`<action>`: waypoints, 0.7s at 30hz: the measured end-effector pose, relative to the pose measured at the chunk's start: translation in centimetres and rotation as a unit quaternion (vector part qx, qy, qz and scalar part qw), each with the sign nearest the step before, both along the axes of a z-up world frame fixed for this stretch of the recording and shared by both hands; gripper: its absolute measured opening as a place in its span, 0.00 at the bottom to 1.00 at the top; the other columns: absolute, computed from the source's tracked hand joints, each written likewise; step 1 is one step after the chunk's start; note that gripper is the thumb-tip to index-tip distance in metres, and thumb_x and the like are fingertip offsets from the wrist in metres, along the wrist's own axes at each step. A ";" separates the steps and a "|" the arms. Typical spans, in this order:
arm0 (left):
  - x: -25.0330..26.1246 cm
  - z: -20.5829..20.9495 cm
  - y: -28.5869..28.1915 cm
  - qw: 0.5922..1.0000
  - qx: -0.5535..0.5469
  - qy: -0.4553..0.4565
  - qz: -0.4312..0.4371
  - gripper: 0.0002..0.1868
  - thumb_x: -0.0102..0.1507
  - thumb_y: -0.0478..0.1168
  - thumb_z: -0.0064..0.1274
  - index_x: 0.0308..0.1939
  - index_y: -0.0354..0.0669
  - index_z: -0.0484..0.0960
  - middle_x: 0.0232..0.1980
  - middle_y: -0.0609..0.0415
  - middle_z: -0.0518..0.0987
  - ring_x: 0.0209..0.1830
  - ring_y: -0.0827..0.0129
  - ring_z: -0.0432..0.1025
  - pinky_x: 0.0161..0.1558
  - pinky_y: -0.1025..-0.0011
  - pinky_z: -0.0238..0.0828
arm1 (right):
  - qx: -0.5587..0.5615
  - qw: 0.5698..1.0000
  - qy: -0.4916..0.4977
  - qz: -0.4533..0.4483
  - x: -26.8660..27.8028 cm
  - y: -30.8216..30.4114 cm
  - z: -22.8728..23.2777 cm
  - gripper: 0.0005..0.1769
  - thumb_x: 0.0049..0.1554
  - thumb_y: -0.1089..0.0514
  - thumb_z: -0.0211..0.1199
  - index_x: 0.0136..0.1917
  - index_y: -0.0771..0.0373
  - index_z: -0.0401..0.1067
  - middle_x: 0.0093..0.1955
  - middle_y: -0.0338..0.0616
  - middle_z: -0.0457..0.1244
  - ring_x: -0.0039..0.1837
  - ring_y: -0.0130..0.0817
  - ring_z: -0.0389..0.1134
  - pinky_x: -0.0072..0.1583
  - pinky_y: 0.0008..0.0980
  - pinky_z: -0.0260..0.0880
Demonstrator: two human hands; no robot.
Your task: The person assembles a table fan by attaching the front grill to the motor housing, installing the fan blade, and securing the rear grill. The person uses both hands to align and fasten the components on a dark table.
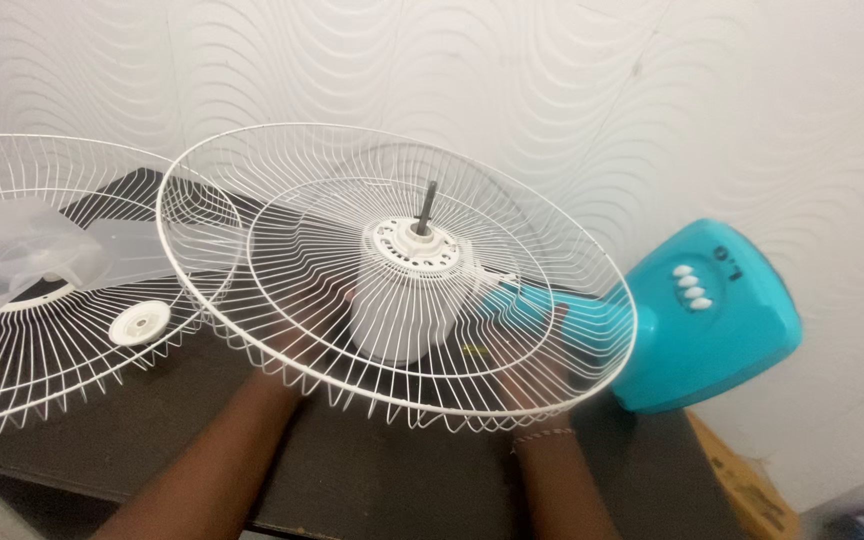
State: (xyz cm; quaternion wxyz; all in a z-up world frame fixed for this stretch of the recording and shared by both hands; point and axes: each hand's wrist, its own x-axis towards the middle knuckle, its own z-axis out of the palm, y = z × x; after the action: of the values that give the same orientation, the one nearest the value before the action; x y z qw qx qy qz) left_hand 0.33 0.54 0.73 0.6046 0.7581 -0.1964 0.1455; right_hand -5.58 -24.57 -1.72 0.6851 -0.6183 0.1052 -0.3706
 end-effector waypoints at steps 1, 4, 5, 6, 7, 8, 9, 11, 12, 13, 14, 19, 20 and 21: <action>0.0 0.0 -0.1 1.000 0.003 0.000 0.001 0.16 0.59 0.41 0.57 0.49 0.39 0.80 0.49 0.45 0.80 0.48 0.56 0.75 0.48 0.57 0.75 | 0.000 1.000 -0.002 0.000 0.0 -0.1 0.1 0.07 0.65 0.60 0.55 0.55 0.64 0.69 0.50 0.45 0.66 0.48 0.31 0.68 0.51 0.32 0.73; 0.0 -0.3 -0.3 1.000 0.004 -0.003 0.005 0.16 0.59 0.41 0.58 0.49 0.39 0.80 0.49 0.45 0.80 0.48 0.56 0.75 0.48 0.57 0.75 | 0.002 1.000 -0.008 0.007 0.2 0.1 0.0 0.07 0.65 0.60 0.55 0.55 0.64 0.69 0.50 0.45 0.66 0.48 0.31 0.68 0.51 0.32 0.73; -0.2 -0.5 -0.4 1.000 0.005 0.000 0.009 0.16 0.59 0.41 0.58 0.49 0.39 0.80 0.49 0.45 0.80 0.48 0.56 0.75 0.48 0.57 0.75 | 0.002 1.000 -0.007 0.011 0.3 0.1 0.0 0.07 0.65 0.60 0.55 0.55 0.64 0.69 0.50 0.45 0.66 0.48 0.31 0.68 0.51 0.32 0.73; -0.4 -0.7 -0.4 1.000 0.005 0.003 0.013 0.16 0.59 0.41 0.58 0.49 0.39 0.80 0.48 0.45 0.80 0.48 0.56 0.75 0.48 0.57 0.75 | 0.002 1.000 -0.005 0.016 0.3 0.2 -0.1 0.07 0.65 0.60 0.55 0.55 0.64 0.69 0.50 0.45 0.66 0.48 0.31 0.69 0.51 0.32 0.73; -0.3 -0.7 -0.3 1.000 0.008 0.002 0.017 0.16 0.59 0.41 0.58 0.49 0.39 0.80 0.48 0.45 0.80 0.48 0.56 0.75 0.48 0.57 0.75 | 0.002 1.000 -0.006 0.019 0.5 0.3 0.0 0.07 0.65 0.60 0.55 0.55 0.64 0.69 0.50 0.45 0.66 0.48 0.31 0.69 0.51 0.32 0.73; -0.5 -1.0 -0.3 1.000 0.010 0.002 0.024 0.16 0.59 0.41 0.58 0.49 0.39 0.80 0.48 0.45 0.80 0.48 0.56 0.75 0.48 0.57 0.75 | 0.004 1.000 -0.007 0.023 0.7 0.4 0.0 0.07 0.65 0.60 0.55 0.55 0.64 0.69 0.50 0.45 0.66 0.48 0.31 0.69 0.51 0.32 0.73; -0.7 -1.1 -0.4 1.000 0.011 0.002 0.025 0.16 0.59 0.41 0.58 0.49 0.39 0.80 0.48 0.45 0.80 0.48 0.56 0.75 0.48 0.57 0.75 | 0.004 1.000 -0.007 0.023 0.5 0.3 -0.1 0.07 0.65 0.60 0.55 0.55 0.64 0.69 0.50 0.45 0.66 0.48 0.31 0.69 0.51 0.32 0.73; -1.0 -1.4 -0.3 0.999 0.015 0.004 0.033 0.16 0.58 0.41 0.58 0.48 0.39 0.80 0.48 0.45 0.80 0.48 0.56 0.76 0.48 0.57 0.75 | 0.004 1.000 -0.009 0.024 0.5 0.2 0.0 0.07 0.65 0.60 0.55 0.55 0.64 0.69 0.49 0.45 0.67 0.48 0.31 0.69 0.51 0.32 0.73; -1.1 -1.4 -0.3 0.999 0.018 0.004 0.037 0.16 0.58 0.41 0.58 0.48 0.39 0.80 0.48 0.45 0.80 0.47 0.56 0.76 0.48 0.57 0.75 | 0.004 1.000 -0.010 0.025 0.5 0.2 0.1 0.07 0.64 0.60 0.55 0.55 0.64 0.69 0.49 0.45 0.67 0.48 0.31 0.69 0.51 0.32 0.73; -1.3 -1.5 0.1 0.999 0.027 0.005 0.045 0.16 0.58 0.41 0.58 0.48 0.39 0.80 0.48 0.45 0.80 0.47 0.56 0.76 0.48 0.57 0.75 | 0.005 1.000 -0.010 0.028 0.6 0.4 0.0 0.07 0.64 0.60 0.55 0.55 0.64 0.69 0.49 0.45 0.67 0.48 0.31 0.69 0.51 0.32 0.73; -1.5 -1.6 0.6 0.998 0.040 0.008 0.052 0.16 0.58 0.41 0.58 0.48 0.39 0.81 0.48 0.45 0.80 0.47 0.56 0.76 0.48 0.57 0.75 | 0.008 0.999 -0.010 0.031 0.7 0.5 0.0 0.07 0.64 0.60 0.55 0.55 0.64 0.69 0.49 0.45 0.67 0.48 0.31 0.69 0.51 0.32 0.73; -3.4 -2.1 3.2 0.985 0.157 0.011 0.073 0.16 0.58 0.41 0.59 0.48 0.39 0.81 0.48 0.45 0.80 0.47 0.56 0.76 0.48 0.57 0.75 | 0.025 0.999 -0.013 0.028 0.6 0.4 -1.2 0.07 0.64 0.60 0.56 0.54 0.64 0.69 0.49 0.45 0.67 0.48 0.31 0.69 0.51 0.32 0.73; -3.7 -2.0 4.0 0.979 0.189 0.004 0.080 0.16 0.58 0.41 0.59 0.48 0.40 0.81 0.48 0.45 0.80 0.47 0.56 0.76 0.48 0.57 0.75 | 0.031 0.999 -0.014 0.024 0.4 0.3 -1.5 0.07 0.64 0.60 0.56 0.54 0.64 0.69 0.49 0.45 0.67 0.48 0.31 0.69 0.51 0.32 0.74; -3.8 -1.7 5.0 0.972 0.219 -0.006 0.086 0.16 0.58 0.41 0.59 0.48 0.40 0.81 0.48 0.45 0.80 0.47 0.56 0.76 0.48 0.57 0.75 | 0.035 0.999 -0.015 0.021 0.2 0.4 -1.9 0.07 0.64 0.60 0.56 0.54 0.64 0.69 0.49 0.45 0.67 0.48 0.31 0.69 0.51 0.32 0.74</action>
State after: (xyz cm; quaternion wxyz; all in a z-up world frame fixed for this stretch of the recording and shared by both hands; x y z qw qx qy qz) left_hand -3.51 5.52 -0.97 0.4083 0.8851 -0.1608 0.1553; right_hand -5.36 -24.13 -3.59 0.7154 -0.5908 0.0945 -0.3610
